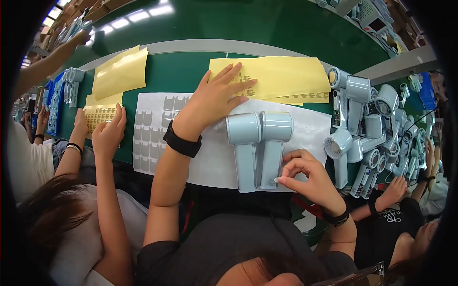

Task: The person peels stickers from a sheet and applies them to the base of handheld fans. They repeat this process for multiple fans, placing each one back on the assembly line after applying the sticker.

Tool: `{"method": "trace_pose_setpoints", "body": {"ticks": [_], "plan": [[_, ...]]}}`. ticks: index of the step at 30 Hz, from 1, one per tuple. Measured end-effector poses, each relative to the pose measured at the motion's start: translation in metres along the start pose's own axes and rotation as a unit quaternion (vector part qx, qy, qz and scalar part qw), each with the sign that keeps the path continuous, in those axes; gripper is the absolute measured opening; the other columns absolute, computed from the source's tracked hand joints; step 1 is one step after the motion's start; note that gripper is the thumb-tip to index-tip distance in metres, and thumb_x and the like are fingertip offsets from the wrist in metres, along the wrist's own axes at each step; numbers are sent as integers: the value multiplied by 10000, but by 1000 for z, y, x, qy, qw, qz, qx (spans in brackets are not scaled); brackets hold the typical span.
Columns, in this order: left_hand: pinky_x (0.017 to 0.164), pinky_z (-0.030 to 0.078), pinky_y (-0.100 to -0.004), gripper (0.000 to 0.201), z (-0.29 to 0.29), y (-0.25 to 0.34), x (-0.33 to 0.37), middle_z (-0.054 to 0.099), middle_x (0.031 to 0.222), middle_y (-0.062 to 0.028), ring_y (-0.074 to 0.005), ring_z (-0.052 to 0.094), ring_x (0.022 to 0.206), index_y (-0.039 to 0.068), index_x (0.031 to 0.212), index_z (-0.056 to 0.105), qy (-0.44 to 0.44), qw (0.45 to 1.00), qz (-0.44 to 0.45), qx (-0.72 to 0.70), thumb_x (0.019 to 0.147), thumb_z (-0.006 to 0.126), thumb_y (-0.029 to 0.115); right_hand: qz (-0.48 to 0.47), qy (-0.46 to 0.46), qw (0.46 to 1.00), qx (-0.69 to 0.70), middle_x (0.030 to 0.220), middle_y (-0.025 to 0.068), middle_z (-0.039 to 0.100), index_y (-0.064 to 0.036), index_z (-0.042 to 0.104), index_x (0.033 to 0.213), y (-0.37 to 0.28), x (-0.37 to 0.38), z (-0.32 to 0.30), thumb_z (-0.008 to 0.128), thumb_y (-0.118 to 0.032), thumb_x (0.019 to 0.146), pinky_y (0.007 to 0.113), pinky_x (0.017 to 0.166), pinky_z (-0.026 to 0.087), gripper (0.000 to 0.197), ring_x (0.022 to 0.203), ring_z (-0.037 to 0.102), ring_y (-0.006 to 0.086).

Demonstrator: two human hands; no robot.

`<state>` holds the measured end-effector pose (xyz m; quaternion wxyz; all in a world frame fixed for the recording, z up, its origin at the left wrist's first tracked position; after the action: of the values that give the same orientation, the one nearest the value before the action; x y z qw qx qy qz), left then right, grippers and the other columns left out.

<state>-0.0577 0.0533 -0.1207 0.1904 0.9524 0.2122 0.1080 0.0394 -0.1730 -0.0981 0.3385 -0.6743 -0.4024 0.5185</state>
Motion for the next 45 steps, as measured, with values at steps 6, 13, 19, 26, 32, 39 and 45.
{"method": "trace_pose_setpoints", "body": {"ticks": [6, 13, 19, 26, 32, 39, 45], "plan": [[1153, 225, -560, 384, -2, 3, 0, 391, 1522, -132, -298, 374, 1401, 306, 1328, 603, -4, 1000, -10, 6, 946, 578, 334, -32, -11, 999, -42, 1094, 87, 584, -25, 666, 820, 2, 4, 1, 797, -129, 784, 241, 786, 473, 171, 828, 594, 107], [1154, 226, -559, 385, -4, 2, 1, 383, 1527, -130, -298, 371, 1404, 313, 1329, 601, -17, 1000, -17, 2, 945, 579, 333, -62, 10, 995, -84, 1016, 92, 619, -31, 666, 819, 0, 6, 1, 803, -117, 763, 256, 773, 484, 171, 824, 611, 156], [1154, 205, -575, 411, -3, 0, 1, 332, 1561, -119, -302, 306, 1442, 312, 1361, 574, -37, 999, -21, -6, 950, 573, 311, -211, 125, 942, -228, 993, 128, 638, -36, 653, 819, -25, -11, 9, 800, -69, 727, 301, 734, 515, 176, 827, 648, 238], [1151, 200, -582, 403, -5, 6, 1, 320, 1561, -144, -310, 304, 1442, 351, 1350, 578, -39, 999, -15, -10, 952, 575, 288, -358, 130, 884, -272, 946, 114, 678, -38, 636, 824, -99, -31, -9, 793, -28, 708, 312, 671, 524, 195, 787, 660, 246], [1139, 224, -582, 380, -8, 9, 2, 335, 1541, -171, -321, 326, 1425, 371, 1310, 609, -36, 999, 0, -6, 940, 587, 287, -264, 71, 935, -224, 827, 83, 680, -2, 658, 811, -127, 114, -59, 761, -126, 789, 265, 619, 492, 162, 702, 625, 149], [1129, 242, -582, 372, -4, 8, 1, 352, 1527, -182, -326, 340, 1415, 373, 1294, 623, -30, 999, -1, -19, 930, 598, 303, -174, 55, 940, -287, 678, 93, 683, -24, 720, 741, -73, 218, -51, 794, -208, 722, 309, 609, 513, 199, 630, 644, 177], [1111, 261, -579, 386, -5, 3, 0, 363, 1526, -182, -336, 345, 1415, 333, 1307, 621, -39, 999, 2, 13, 926, 598, 273, -242, 107, 922, -282, 611, 211, 635, -27, 693, 594, -61, 242, -40, 710, -156, 593, 429, 615, 537, 131, 603, 654, 361]]}}
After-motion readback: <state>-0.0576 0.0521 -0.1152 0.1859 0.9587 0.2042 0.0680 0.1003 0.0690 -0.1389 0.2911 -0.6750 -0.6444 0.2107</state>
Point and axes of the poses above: each hand's wrist, its own x-axis towards the middle knuckle, its own z-axis out of the palm, y = z × x, the point moved 7 cm from there along x, towards the middle knuckle
